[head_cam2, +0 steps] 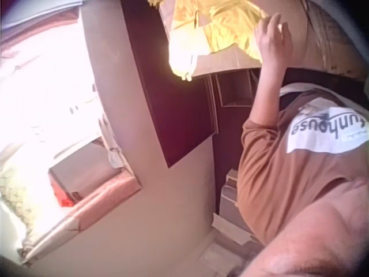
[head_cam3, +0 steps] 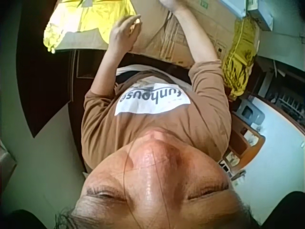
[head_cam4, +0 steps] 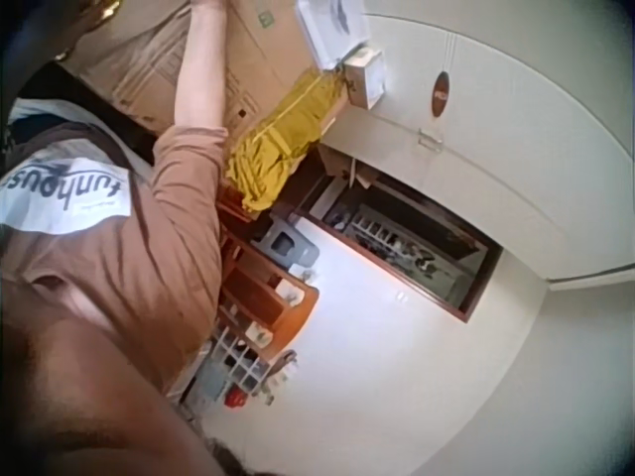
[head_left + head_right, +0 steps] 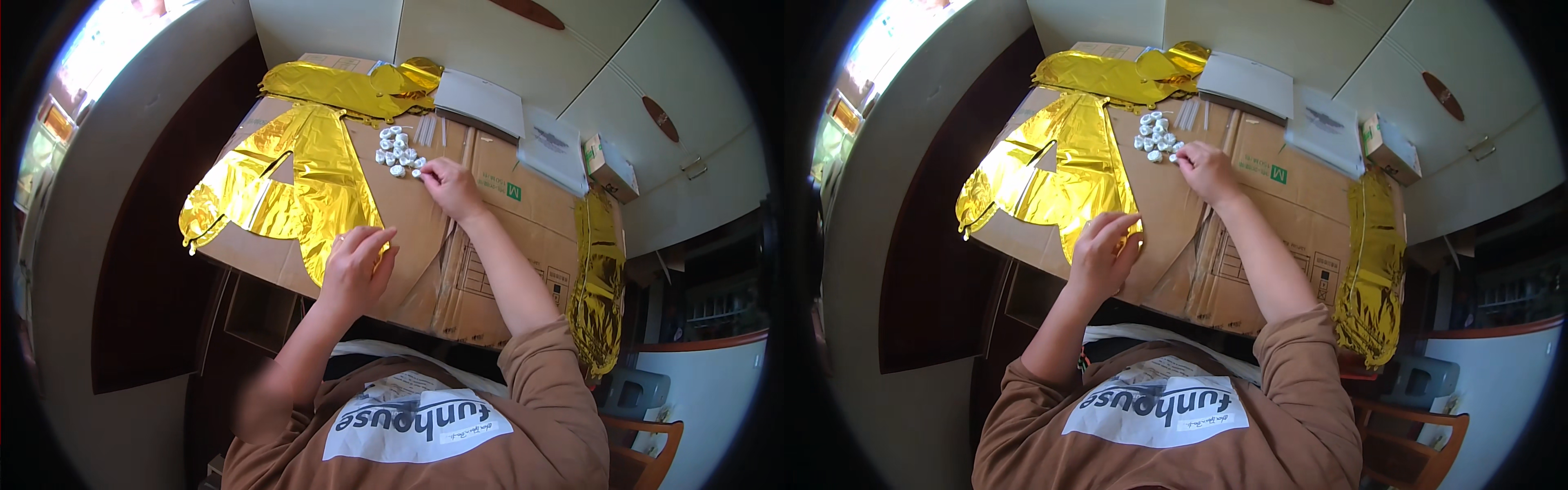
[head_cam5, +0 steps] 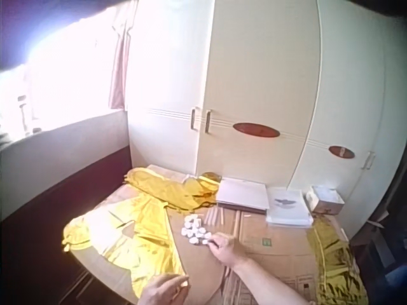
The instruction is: The recorder is tying white strings to several gold-colored foil letter balloons on a cardboard-covered workbench.
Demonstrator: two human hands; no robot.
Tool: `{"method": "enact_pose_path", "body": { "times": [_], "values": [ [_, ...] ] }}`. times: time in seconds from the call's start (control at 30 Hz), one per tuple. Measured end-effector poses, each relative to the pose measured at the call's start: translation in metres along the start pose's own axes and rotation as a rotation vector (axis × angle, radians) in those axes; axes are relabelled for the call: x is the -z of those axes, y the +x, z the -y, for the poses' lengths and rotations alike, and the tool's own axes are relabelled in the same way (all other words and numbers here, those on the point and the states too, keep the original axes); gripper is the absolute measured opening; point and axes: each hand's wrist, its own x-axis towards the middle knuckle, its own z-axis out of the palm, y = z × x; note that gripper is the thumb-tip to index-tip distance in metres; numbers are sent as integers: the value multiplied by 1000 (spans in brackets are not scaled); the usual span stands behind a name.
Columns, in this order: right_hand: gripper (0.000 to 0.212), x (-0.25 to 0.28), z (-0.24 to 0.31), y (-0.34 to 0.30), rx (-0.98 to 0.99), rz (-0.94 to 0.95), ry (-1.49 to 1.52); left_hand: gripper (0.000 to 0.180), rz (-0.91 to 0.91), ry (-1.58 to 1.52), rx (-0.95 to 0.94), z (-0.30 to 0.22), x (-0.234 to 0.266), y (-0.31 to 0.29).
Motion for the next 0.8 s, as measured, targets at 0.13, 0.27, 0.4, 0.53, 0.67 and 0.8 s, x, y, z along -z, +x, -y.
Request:
{"method": "enact_pose_path", "body": {
  "times": [0.13, 0.27, 0.4, 0.53, 0.67, 0.8],
  "values": [
    [5, -14, -5, 11, 120, 20, -118, 24, -7, 30, -62, 0, 8, -5],
    [11, -8, -4, 12, 60, 72, -34, 23, 34, -1, -51, -5, 17, -8],
    [18, 40, 31, -17, -97, 115, -20, 23, 114, -177, 47, -26, 40, -23],
    [12, 99, 118, -97, -92, 211, 147, 18, 320, -399, 89, -25, 73, -58],
    [3, 95, 158, -203, -310, 611, 524, 11, 677, -331, 370, -15, 77, -97],
    [18, 25, 113, -287, -688, 608, 307, 14, 733, -13, 371, 22, 42, -135]
  ]
}}
